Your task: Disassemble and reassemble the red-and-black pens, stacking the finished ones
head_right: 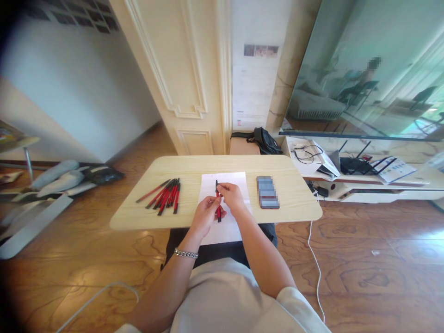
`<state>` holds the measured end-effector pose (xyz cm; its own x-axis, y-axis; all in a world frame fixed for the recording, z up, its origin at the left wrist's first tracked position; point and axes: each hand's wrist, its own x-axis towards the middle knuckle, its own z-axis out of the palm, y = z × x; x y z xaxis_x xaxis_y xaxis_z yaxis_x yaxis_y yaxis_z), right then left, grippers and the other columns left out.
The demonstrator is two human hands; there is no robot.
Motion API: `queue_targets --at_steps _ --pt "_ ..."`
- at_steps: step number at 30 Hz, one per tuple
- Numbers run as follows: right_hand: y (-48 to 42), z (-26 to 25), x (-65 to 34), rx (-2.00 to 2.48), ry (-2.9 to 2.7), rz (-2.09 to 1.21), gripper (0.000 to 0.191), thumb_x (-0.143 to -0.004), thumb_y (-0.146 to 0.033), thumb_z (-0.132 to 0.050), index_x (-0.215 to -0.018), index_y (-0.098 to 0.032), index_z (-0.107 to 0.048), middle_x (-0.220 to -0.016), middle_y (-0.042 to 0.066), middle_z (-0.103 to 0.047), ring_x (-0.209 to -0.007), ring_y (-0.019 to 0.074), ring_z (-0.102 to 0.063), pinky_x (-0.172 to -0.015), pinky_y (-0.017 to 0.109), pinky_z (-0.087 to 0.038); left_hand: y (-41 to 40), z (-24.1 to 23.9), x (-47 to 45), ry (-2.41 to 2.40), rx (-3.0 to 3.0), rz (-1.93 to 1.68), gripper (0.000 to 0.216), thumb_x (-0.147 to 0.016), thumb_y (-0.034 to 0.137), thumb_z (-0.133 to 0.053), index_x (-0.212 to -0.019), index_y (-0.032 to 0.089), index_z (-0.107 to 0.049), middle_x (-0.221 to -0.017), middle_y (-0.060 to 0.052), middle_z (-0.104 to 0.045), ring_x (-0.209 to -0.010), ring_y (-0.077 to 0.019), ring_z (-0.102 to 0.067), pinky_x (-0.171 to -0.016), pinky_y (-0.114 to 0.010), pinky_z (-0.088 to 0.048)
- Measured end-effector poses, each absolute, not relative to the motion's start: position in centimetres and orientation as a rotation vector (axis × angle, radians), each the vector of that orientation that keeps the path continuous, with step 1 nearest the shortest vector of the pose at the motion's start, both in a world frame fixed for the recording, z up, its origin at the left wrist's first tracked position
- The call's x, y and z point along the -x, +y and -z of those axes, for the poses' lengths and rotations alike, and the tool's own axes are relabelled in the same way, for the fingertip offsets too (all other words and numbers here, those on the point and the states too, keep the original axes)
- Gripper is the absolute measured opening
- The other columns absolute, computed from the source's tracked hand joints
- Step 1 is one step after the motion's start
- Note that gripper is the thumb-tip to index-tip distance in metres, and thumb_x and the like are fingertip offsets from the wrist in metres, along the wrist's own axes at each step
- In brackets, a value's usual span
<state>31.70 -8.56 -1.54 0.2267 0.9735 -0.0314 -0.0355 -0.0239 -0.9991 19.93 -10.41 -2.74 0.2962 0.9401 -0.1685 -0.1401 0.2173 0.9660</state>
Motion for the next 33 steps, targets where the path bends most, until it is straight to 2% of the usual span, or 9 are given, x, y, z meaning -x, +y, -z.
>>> queue_targets --at_steps 4,8,14,20,23,27,29,33 --pt "-7.6 1.6 -31.1 1.362 -0.997 -1.027 0.042 -0.073 -0.055 -0.058 -0.075 -0.015 -0.067 -0.069 0.004 -0.064 -0.055 0.0115 -0.052 -0.048 0.023 -0.037 -10.6 2.4 -20.1 1.002 -1.091 -0.922 0.036 -0.073 0.049 -0.066 -0.083 0.018 -0.05 -0.063 -0.002 -0.063 -0.049 -0.0158 -0.062 -0.047 -0.026 -0.048" --pt "-7.0 1.9 -30.8 1.444 -0.979 -0.997 0.044 -0.075 -0.057 -0.055 -0.072 -0.015 -0.066 -0.062 0.004 -0.062 -0.047 0.0104 -0.048 -0.045 0.024 -0.035 -10.6 2.4 -20.2 0.983 -1.177 -0.924 0.032 -0.077 0.047 -0.062 -0.082 0.018 -0.052 -0.056 0.0 -0.059 -0.045 -0.014 -0.058 -0.042 -0.023 -0.042" --pt "-6.6 2.3 -30.7 1.497 -1.019 -0.903 0.041 -0.079 -0.052 -0.051 -0.066 -0.016 -0.064 -0.059 0.003 -0.062 -0.05 0.0117 -0.052 -0.049 0.024 -0.038 -11.0 2.9 -21.4 0.973 -1.047 -1.066 0.034 -0.081 0.048 -0.056 -0.066 0.019 -0.047 -0.048 0.005 -0.042 -0.036 -0.0066 -0.039 -0.036 -0.02 -0.025" --pt "-6.7 2.5 -30.0 1.333 -0.863 -1.06 0.037 -0.079 -0.049 -0.051 -0.069 -0.016 -0.062 -0.059 0.001 -0.059 -0.048 0.0096 -0.047 -0.045 0.022 -0.035 -11.4 2.9 -22.1 0.815 -0.797 -1.097 0.033 -0.078 0.046 -0.061 -0.069 0.019 -0.044 -0.048 0.011 -0.023 -0.033 -0.0035 -0.022 -0.035 -0.018 -0.014" --pt "-7.0 2.0 -30.3 1.142 -0.776 -1.252 0.035 -0.076 -0.049 -0.056 -0.079 -0.015 -0.064 -0.066 0.002 -0.06 -0.052 0.0098 -0.05 -0.043 0.021 -0.033 -11.5 2.7 -21.9 0.776 -0.776 -1.112 0.034 -0.078 0.046 -0.062 -0.069 0.018 -0.045 -0.048 0.01 -0.031 -0.033 -0.0037 -0.029 -0.035 -0.018 -0.017" --pt "-7.5 1.6 -31.0 1.101 -0.776 -1.348 0.04 -0.073 -0.052 -0.061 -0.087 -0.015 -0.067 -0.077 0.005 -0.064 -0.062 0.0116 -0.055 -0.048 0.021 -0.04 -11.6 2.7 -21.6 0.797 -0.808 -1.048 0.034 -0.078 0.049 -0.061 -0.074 0.017 -0.049 -0.053 0.005 -0.046 -0.038 -0.0069 -0.044 -0.036 -0.018 -0.023" --pt "-7.7 1.6 -31.1 1.173 -0.789 -1.255 0.039 -0.07 -0.053 -0.065 -0.08 -0.015 -0.066 -0.074 0.005 -0.063 -0.06 0.0111 -0.053 -0.049 0.022 -0.041 -11.7 2.8 -21.6 0.817 -0.816 -1.023 0.033 -0.078 0.049 -0.061 -0.078 0.016 -0.052 -0.055 0.003 -0.051 -0.042 -0.0086 -0.05 -0.038 -0.018 -0.027" --pt "-7.8 1.9 -31.2 1.198 -0.799 -1.185 0.037 -0.068 -0.05 -0.068 -0.066 -0.015 -0.06 -0.063 0.002 -0.059 -0.049 0.0085 -0.046 -0.042 0.021 -0.036 -11.9 3.0 -21.7 0.789 -0.787 -1.002 0.034 -0.077 0.048 -0.063 -0.082 0.015 -0.055 -0.056 0.001 -0.055 -0.046 -0.0101 -0.054 -0.041 -0.019 -0.032"
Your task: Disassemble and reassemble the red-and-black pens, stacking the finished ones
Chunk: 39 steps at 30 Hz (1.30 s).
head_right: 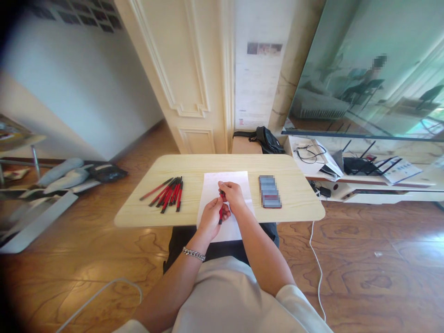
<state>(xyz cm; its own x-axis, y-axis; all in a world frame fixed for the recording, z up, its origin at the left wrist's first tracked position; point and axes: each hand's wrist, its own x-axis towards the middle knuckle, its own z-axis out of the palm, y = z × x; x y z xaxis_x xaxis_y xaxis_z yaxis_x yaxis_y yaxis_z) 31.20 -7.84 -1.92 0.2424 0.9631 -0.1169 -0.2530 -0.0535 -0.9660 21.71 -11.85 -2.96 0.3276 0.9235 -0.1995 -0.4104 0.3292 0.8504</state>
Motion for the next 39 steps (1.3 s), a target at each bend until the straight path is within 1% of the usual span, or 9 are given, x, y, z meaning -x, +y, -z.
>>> queue_targets --at_steps 4,6,9,13,19,24,29,35,39 --pt "-7.9 1.8 -31.5 1.129 -0.748 -1.336 0.033 -0.074 -0.045 -0.065 -0.084 -0.014 -0.065 -0.07 0.004 -0.063 -0.042 0.0064 -0.042 -0.034 0.02 -0.029 -11.9 3.0 -21.6 0.733 -0.717 -1.003 0.035 -0.076 0.048 -0.064 -0.079 0.014 -0.056 -0.057 -0.001 -0.057 -0.048 -0.0103 -0.055 -0.043 -0.019 -0.035" --pt "-8.0 1.7 -31.6 1.1 -0.726 -1.402 0.033 -0.076 -0.044 -0.063 -0.089 -0.014 -0.065 -0.074 0.006 -0.064 -0.045 0.0078 -0.046 -0.034 0.02 -0.03 -11.8 3.0 -21.5 0.723 -0.698 -0.992 0.035 -0.076 0.047 -0.064 -0.08 0.013 -0.056 -0.059 -0.002 -0.058 -0.049 -0.0109 -0.056 -0.044 -0.02 -0.037" --pt "-8.0 1.8 -31.7 1.115 -0.722 -1.379 0.034 -0.075 -0.047 -0.064 -0.086 -0.015 -0.065 -0.079 0.008 -0.066 -0.055 0.0112 -0.054 -0.038 0.02 -0.037 -11.6 3.0 -21.3 0.728 -0.702 -0.984 0.035 -0.076 0.046 -0.065 -0.084 0.012 -0.059 -0.065 -0.005 -0.062 -0.052 -0.0115 -0.058 -0.047 -0.021 -0.041" --pt "-8.1 1.9 -31.8 1.159 -0.786 -1.304 0.035 -0.066 -0.048 -0.072 -0.076 -0.016 -0.061 -0.071 0.004 -0.063 -0.049 0.0087 -0.049 -0.038 0.02 -0.034 -11.5 3.0 -21.2 0.765 -0.719 -1.008 0.035 -0.075 0.045 -0.067 -0.085 0.012 -0.061 -0.07 -0.006 -0.064 -0.055 -0.0108 -0.058 -0.05 -0.022 -0.044" --pt "-8.3 1.4 -32.1 1.076 -0.812 -1.407 0.038 -0.071 -0.048 -0.067 -0.089 -0.014 -0.065 -0.08 0.007 -0.067 -0.058 0.0114 -0.056 -0.048 0.022 -0.041 -11.5 3.1 -21.1 0.781 -0.751 -1.012 0.036 -0.076 0.047 -0.065 -0.086 0.012 -0.061 -0.066 -0.004 -0.061 -0.053 -0.0099 -0.056 -0.048 -0.021 -0.042" --pt "-8.3 1.6 -32.2 1.158 -0.85 -1.238 0.035 -0.065 -0.044 -0.074 -0.079 -0.015 -0.063 -0.063 -0.001 -0.059 -0.052 0.0082 -0.05 -0.053 0.022 -0.041 -11.6 3.1 -21.1 0.76 -0.773 -1.024 0.034 -0.077 0.046 -0.065 -0.088 0.014 -0.059 -0.067 -0.003 -0.061 -0.054 -0.0094 -0.055 -0.049 -0.02 -0.041" --pt "-8.4 2.0 -32.3 1.149 -0.864 -1.339 0.038 -0.069 -0.048 -0.068 -0.089 -0.016 -0.066 -0.081 0.005 -0.067 -0.063 0.0106 -0.057 -0.061 0.025 -0.044 -11.6 3.1 -21.0 0.738 -0.775 -1.033 0.034 -0.077 0.043 -0.065 -0.095 0.015 -0.057 -0.068 -0.002 -0.06 -0.055 -0.0102 -0.056 -0.05 -0.021 -0.043" --pt "-8.4 2.0 -32.3 1.162 -0.9 -1.255 0.036 -0.063 -0.042 -0.076 -0.084 -0.015 -0.065 -0.069 0.002 -0.064 -0.058 0.0105 -0.055 -0.059 0.025 -0.044 -11.6 3.2 -21.0 0.737 -0.775 -1.029 0.034 -0.076 0.043 -0.066 -0.093 0.015 -0.057 -0.069 -0.002 -0.06 -0.055 -0.0101 -0.056 -0.049 -0.021 -0.041" --pt "-8.4 1.9 -32.4 1.097 -0.904 -1.386 0.037 -0.07 -0.046 -0.068 -0.09 -0.015 -0.066 -0.084 0.008 -0.068 -0.064 0.0125 -0.059 -0.061 0.027 -0.046 -11.6 3.3 -21.0 0.738 -0.759 -1.034 0.034 -0.074 0.044 -0.067 -0.09 0.015 -0.057 -0.069 -0.002 -0.06 -0.055 -0.0101 -0.057 -0.049 -0.021 -0.041"
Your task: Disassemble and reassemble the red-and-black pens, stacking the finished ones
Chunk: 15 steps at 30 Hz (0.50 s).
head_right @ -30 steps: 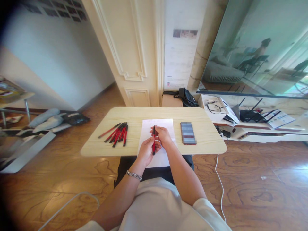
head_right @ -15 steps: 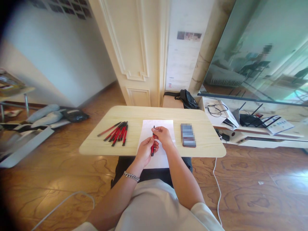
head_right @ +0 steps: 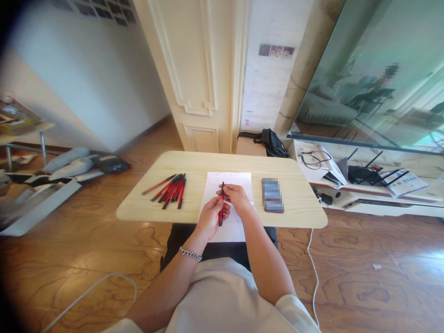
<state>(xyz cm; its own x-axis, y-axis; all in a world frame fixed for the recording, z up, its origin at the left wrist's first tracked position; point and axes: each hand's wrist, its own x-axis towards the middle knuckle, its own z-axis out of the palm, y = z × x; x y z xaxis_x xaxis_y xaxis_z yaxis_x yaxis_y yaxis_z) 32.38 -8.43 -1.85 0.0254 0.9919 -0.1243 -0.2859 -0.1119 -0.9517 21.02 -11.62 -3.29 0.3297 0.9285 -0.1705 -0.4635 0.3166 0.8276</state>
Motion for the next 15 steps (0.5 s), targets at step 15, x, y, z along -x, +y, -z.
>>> queue_targets --at_steps 15 --pt "-8.32 1.9 -32.31 1.25 -0.962 -1.214 0.038 -0.063 -0.041 -0.075 -0.089 -0.015 -0.064 -0.071 0.003 -0.065 -0.062 0.0126 -0.058 -0.061 0.027 -0.045 -11.61 3.24 -21.06 0.744 -0.77 -1.063 0.031 -0.074 0.038 -0.067 -0.093 0.015 -0.057 -0.069 -0.001 -0.059 -0.053 -0.0089 -0.055 -0.047 -0.02 -0.038"
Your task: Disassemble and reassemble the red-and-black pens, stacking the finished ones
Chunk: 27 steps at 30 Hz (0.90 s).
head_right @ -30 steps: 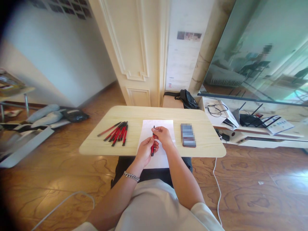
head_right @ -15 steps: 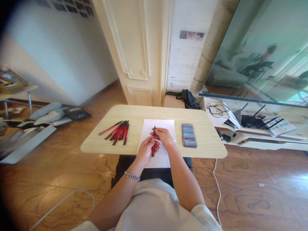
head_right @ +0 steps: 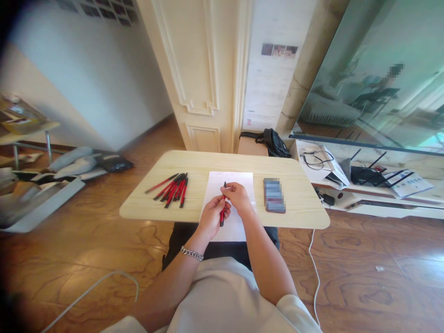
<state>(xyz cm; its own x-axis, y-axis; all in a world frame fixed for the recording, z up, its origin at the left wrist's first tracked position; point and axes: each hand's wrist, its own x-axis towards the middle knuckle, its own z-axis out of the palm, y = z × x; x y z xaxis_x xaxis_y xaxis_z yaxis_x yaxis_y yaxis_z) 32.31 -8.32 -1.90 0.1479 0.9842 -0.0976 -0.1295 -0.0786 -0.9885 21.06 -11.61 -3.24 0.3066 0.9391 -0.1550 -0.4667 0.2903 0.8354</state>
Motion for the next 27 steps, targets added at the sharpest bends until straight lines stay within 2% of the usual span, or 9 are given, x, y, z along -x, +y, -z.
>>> queue_targets --at_steps 4,9,14,19,24,27 --pt "-8.44 1.66 -32.38 1.183 -0.992 -1.352 0.04 -0.071 -0.046 -0.066 -0.095 -0.015 -0.065 -0.088 0.008 -0.069 -0.07 0.014 -0.061 -0.063 0.027 -0.046 -11.6 3.27 -21.04 0.75 -0.754 -1.07 0.032 -0.073 0.037 -0.068 -0.094 0.016 -0.056 -0.068 0.0 -0.058 -0.051 -0.0088 -0.054 -0.045 -0.02 -0.037" --pt "-8.37 1.86 -32.59 1.324 -1.01 -1.177 0.04 -0.064 -0.042 -0.074 -0.093 -0.016 -0.064 -0.072 0.003 -0.066 -0.063 0.0133 -0.058 -0.06 0.026 -0.044 -11.68 3.35 -20.97 0.735 -0.784 -1.086 0.03 -0.077 0.036 -0.065 -0.096 0.015 -0.057 -0.069 -0.001 -0.058 -0.052 -0.0084 -0.053 -0.047 -0.02 -0.037" --pt "-8.48 1.82 -32.71 1.225 -1.057 -1.314 0.035 -0.073 -0.043 -0.064 -0.096 -0.016 -0.066 -0.089 0.007 -0.069 -0.072 0.0138 -0.061 -0.064 0.026 -0.044 -11.64 3.4 -20.98 0.742 -0.785 -1.084 0.028 -0.077 0.035 -0.065 -0.096 0.015 -0.057 -0.07 -0.001 -0.057 -0.052 -0.0083 -0.053 -0.046 -0.02 -0.035" --pt "-8.54 1.85 -32.73 1.295 -1.029 -1.188 0.036 -0.066 -0.041 -0.072 -0.091 -0.016 -0.065 -0.075 0.004 -0.067 -0.063 0.0126 -0.058 -0.059 0.025 -0.042 -11.71 3.48 -21.06 0.737 -0.795 -1.085 0.028 -0.077 0.035 -0.064 -0.096 0.015 -0.057 -0.07 -0.002 -0.058 -0.052 -0.0084 -0.053 -0.046 -0.02 -0.036" --pt "-8.69 1.54 -32.97 1.238 -1.032 -1.318 0.032 -0.073 -0.038 -0.064 -0.098 -0.018 -0.067 -0.093 0.007 -0.069 -0.075 0.0142 -0.061 -0.065 0.026 -0.043 -11.73 3.52 -21.06 0.738 -0.804 -1.088 0.03 -0.078 0.034 -0.063 -0.101 0.016 -0.057 -0.07 -0.002 -0.058 -0.053 -0.0085 -0.053 -0.046 -0.02 -0.036" --pt "-8.65 1.42 -32.97 1.281 -1.068 -1.253 0.035 -0.071 -0.038 -0.066 -0.1 -0.017 -0.066 -0.087 0.006 -0.069 -0.073 0.014 -0.061 -0.064 0.026 -0.043 -11.72 3.49 -21.15 0.749 -0.81 -1.094 0.031 -0.078 0.034 -0.063 -0.102 0.015 -0.057 -0.069 -0.002 -0.058 -0.052 -0.0082 -0.052 -0.045 -0.019 -0.035"
